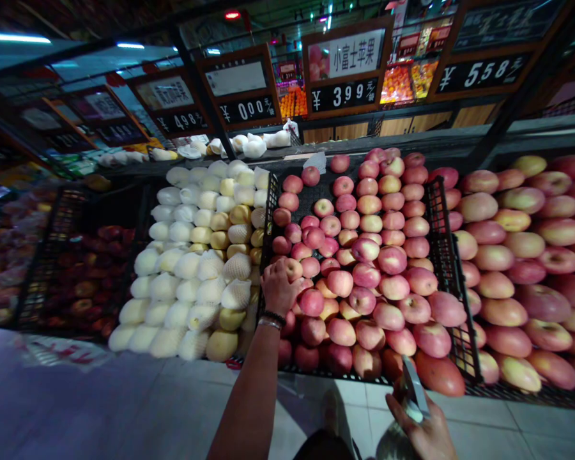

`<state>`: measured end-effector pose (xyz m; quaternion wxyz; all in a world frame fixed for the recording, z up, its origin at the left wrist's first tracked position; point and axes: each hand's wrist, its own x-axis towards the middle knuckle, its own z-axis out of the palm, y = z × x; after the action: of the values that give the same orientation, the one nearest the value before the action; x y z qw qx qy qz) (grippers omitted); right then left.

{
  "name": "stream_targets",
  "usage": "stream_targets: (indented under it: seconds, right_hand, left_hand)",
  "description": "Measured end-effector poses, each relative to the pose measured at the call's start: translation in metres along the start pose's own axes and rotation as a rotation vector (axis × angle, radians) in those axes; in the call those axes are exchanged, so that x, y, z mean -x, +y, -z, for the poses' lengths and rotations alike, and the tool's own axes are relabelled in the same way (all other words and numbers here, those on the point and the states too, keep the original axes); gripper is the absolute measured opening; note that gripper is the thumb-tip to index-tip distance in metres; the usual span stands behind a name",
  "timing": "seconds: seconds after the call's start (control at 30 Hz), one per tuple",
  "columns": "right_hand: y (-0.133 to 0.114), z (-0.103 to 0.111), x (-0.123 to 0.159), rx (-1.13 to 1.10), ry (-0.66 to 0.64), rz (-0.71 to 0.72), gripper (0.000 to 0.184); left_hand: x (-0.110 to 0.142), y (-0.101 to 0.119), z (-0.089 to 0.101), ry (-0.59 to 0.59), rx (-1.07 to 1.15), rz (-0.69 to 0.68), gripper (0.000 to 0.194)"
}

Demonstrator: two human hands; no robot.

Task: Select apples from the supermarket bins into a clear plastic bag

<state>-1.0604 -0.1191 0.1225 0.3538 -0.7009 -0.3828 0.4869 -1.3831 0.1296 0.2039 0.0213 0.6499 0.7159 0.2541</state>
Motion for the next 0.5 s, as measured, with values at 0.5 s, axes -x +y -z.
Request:
stream_targets:
  seconds: [0.5]
  right_hand:
    - [-0.016, 0.002, 0.013, -0.014, 0.011, -0.017, 0.053]
  left_hand:
    - [0.046, 0.088, -0.025, -0.327, 0.652, -0.282, 0.083]
